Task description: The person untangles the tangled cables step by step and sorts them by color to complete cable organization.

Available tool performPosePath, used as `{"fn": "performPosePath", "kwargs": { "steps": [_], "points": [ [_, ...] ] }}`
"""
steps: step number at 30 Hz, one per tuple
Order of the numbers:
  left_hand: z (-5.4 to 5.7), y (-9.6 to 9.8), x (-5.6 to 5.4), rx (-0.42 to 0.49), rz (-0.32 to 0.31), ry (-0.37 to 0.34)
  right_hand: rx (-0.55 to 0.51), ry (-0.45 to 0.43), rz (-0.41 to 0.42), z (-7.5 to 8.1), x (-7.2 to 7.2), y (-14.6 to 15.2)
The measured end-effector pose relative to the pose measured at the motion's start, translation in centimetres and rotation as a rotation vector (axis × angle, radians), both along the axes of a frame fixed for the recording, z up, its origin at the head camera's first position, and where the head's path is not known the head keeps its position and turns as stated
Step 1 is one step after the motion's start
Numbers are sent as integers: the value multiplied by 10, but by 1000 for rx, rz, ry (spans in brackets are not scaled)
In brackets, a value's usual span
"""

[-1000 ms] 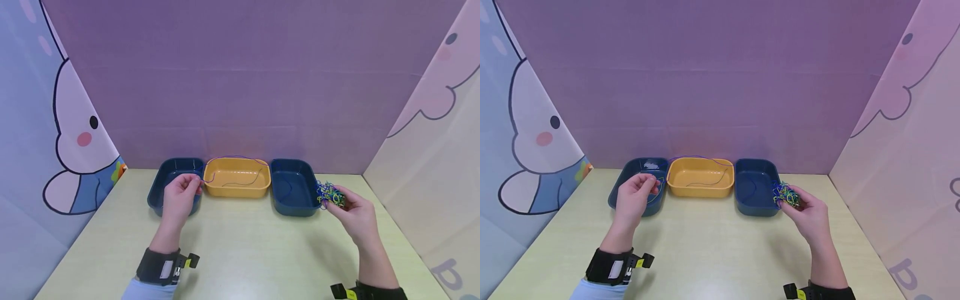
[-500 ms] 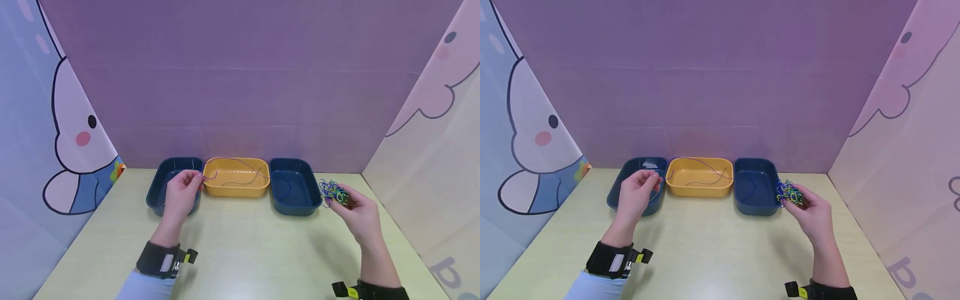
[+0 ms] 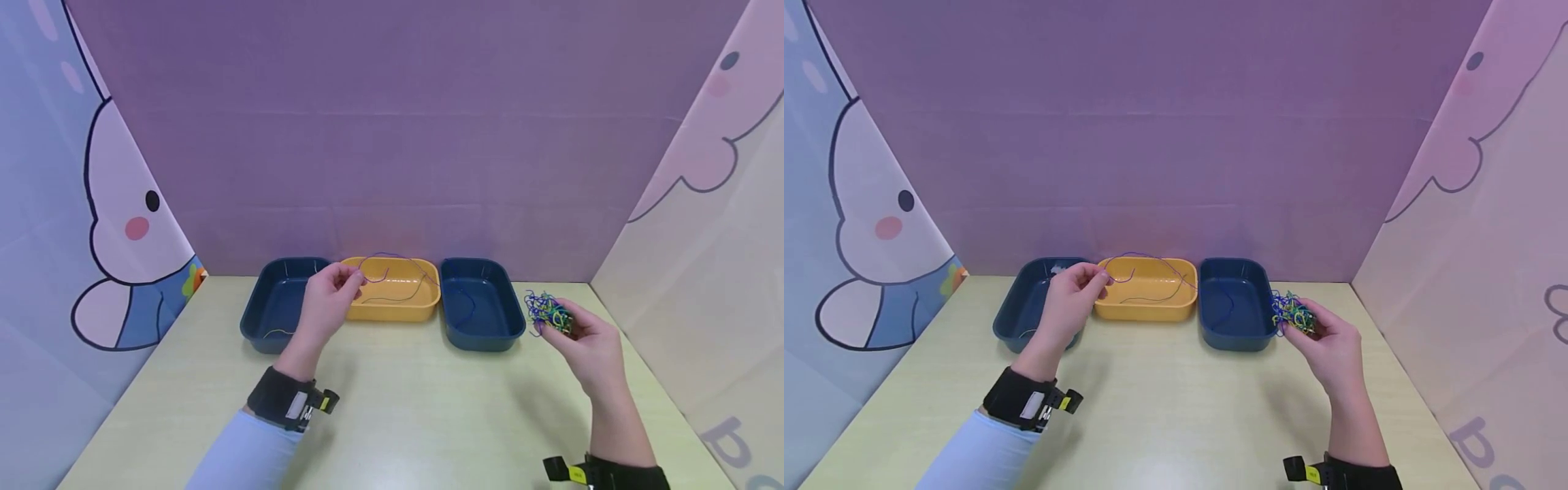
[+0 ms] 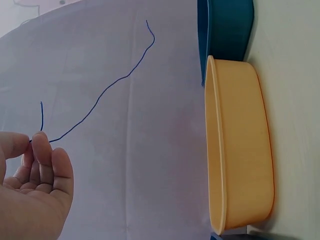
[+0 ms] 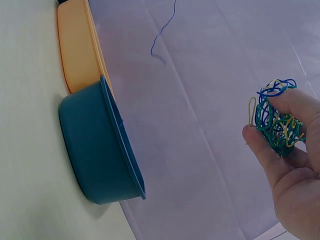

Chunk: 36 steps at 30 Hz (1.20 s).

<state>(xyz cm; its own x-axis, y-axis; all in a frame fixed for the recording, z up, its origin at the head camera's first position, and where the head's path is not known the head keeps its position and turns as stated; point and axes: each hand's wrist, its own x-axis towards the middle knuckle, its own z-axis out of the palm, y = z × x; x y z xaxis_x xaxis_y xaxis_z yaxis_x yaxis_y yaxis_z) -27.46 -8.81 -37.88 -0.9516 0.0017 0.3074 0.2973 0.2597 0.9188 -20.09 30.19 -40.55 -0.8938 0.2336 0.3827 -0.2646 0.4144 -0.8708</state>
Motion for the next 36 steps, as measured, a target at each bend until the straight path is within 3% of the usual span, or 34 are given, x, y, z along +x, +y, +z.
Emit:
{"fn": "performPosePath", "kwargs": {
  "steps": [6,15,25,32,36],
  "points": [
    [1,25,-15,-93,-36,71,-10,2,-6,0,-1,0],
    [0,66,-28,-214,-85,36,-32,-4,4,0,-1,1],
    [-13,112,-39,-316,-100,89,-60,-2,6,1,0,-1],
    [-28,142,-42,-390,-142,-7,-61,4,1,1,0,-2],
    [-35,156,-44,-504,-142,-22,-62,4,13,0,1,-2]
  ]
}}
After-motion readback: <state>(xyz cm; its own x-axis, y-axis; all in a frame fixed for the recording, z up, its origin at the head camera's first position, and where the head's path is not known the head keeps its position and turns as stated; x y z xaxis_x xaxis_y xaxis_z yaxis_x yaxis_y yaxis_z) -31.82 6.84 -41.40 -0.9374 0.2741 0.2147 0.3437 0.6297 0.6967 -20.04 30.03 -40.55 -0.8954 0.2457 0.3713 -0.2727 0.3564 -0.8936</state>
